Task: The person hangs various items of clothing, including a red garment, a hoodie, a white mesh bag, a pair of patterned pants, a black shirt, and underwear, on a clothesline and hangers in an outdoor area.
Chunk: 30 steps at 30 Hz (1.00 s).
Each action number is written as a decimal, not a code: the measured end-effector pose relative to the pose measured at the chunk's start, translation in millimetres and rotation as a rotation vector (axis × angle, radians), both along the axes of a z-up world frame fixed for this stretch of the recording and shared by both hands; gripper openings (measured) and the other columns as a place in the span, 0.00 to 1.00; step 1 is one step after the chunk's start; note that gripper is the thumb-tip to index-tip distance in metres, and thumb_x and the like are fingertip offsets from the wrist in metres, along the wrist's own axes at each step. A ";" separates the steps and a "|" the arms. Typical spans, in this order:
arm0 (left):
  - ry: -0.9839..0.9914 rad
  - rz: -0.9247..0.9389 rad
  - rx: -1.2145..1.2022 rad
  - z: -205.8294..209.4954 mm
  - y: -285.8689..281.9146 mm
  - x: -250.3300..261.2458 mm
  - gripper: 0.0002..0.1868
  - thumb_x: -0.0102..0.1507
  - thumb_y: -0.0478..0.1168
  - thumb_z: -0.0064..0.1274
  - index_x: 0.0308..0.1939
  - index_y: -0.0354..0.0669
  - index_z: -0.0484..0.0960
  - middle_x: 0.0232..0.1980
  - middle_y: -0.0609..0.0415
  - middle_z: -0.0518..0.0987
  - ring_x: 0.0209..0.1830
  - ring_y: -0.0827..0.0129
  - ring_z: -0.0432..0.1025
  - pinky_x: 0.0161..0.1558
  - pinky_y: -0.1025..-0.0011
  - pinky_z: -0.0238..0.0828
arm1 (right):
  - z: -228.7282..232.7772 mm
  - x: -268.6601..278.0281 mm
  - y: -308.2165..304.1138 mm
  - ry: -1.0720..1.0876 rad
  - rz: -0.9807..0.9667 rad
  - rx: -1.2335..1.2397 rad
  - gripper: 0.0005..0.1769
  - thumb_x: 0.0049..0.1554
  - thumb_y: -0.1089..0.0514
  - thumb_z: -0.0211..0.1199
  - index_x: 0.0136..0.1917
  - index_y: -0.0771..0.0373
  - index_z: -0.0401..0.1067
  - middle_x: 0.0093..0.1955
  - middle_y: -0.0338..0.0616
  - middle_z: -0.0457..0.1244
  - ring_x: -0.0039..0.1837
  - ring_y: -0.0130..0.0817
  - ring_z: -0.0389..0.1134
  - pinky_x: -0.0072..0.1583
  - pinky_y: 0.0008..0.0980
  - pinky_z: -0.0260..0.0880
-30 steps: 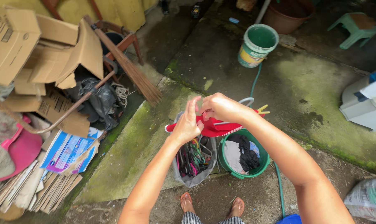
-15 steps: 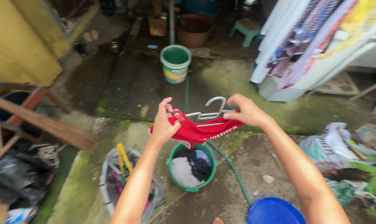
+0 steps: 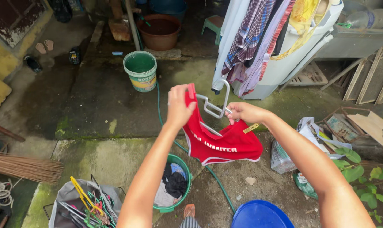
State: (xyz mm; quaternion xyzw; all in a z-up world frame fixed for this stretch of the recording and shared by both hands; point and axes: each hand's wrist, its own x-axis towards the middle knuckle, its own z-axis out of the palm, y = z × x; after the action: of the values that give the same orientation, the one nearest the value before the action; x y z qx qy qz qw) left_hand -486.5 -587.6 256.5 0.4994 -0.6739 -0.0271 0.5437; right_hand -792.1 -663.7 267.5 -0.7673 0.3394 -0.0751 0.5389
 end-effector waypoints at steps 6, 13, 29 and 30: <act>0.174 -0.326 0.452 -15.0 -51.0 -89.9 0.40 0.60 0.53 0.61 0.70 0.35 0.67 0.62 0.39 0.76 0.65 0.48 0.68 0.66 0.57 0.62 | -27.4 1.2 -70.0 -0.058 -0.294 0.057 0.09 0.62 0.54 0.62 0.48 0.62 0.71 0.41 0.34 0.65 0.42 0.21 0.61 0.44 0.26 0.58; 0.283 -0.414 0.299 0.3 -141.7 -130.6 0.49 0.61 0.57 0.60 0.74 0.28 0.59 0.72 0.32 0.68 0.75 0.47 0.61 0.73 0.59 0.55 | 2.5 18.1 -178.6 -0.305 -0.494 -0.110 0.13 0.60 0.51 0.65 0.48 0.64 0.74 0.39 0.33 0.66 0.42 0.21 0.64 0.45 0.25 0.64; 0.375 -0.493 -0.038 119.9 -290.3 -103.7 0.60 0.50 0.37 0.64 0.80 0.32 0.46 0.82 0.36 0.54 0.83 0.52 0.50 0.79 0.63 0.47 | 147.7 81.0 -314.5 -0.926 -0.395 0.064 0.14 0.61 0.62 0.62 0.58 0.73 0.72 0.49 0.46 0.70 0.50 0.32 0.73 0.55 0.31 0.74; 0.389 -0.519 -0.063 133.3 -305.4 -98.9 0.57 0.51 0.32 0.57 0.82 0.34 0.47 0.82 0.38 0.57 0.84 0.54 0.53 0.79 0.64 0.49 | 162.8 88.1 -327.3 -0.927 -0.421 0.011 0.14 0.61 0.63 0.62 0.58 0.73 0.73 0.49 0.47 0.70 0.49 0.32 0.72 0.54 0.31 0.73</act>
State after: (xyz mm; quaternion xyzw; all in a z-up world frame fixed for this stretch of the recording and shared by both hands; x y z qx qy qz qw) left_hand -585.4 -893.0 389.7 0.2795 -0.6627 -0.2388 0.6524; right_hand -704.0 -990.9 430.2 -0.5654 0.2125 -0.5127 0.6102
